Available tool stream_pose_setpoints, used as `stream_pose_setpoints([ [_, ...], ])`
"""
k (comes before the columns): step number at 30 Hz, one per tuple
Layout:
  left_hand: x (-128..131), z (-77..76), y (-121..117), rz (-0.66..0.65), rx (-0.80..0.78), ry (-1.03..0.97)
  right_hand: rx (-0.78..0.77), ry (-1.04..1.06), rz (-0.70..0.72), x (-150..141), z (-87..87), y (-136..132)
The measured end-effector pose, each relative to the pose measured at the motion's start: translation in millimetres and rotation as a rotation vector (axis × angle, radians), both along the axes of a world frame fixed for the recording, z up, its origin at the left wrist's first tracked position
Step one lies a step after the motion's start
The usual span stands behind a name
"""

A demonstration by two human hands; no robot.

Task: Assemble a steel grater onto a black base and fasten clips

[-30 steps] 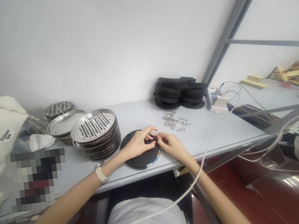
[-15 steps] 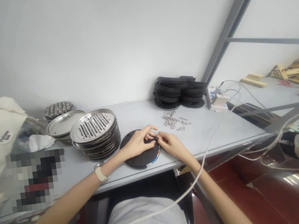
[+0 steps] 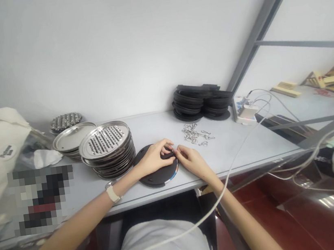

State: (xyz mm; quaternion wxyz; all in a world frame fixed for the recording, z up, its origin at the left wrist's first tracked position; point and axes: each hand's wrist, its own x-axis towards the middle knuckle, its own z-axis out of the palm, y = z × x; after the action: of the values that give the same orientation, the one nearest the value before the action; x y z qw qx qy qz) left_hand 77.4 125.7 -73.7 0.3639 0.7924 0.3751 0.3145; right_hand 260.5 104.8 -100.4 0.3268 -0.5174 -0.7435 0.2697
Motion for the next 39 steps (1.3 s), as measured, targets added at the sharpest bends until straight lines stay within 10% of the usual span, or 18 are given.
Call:
stream_pose_setpoints([
  [39, -0.3, 4.8, -1.2, -0.136, -0.015, -0.073, 0.034, -0.026, 0.051, 2.7, -0.8, -3.2],
])
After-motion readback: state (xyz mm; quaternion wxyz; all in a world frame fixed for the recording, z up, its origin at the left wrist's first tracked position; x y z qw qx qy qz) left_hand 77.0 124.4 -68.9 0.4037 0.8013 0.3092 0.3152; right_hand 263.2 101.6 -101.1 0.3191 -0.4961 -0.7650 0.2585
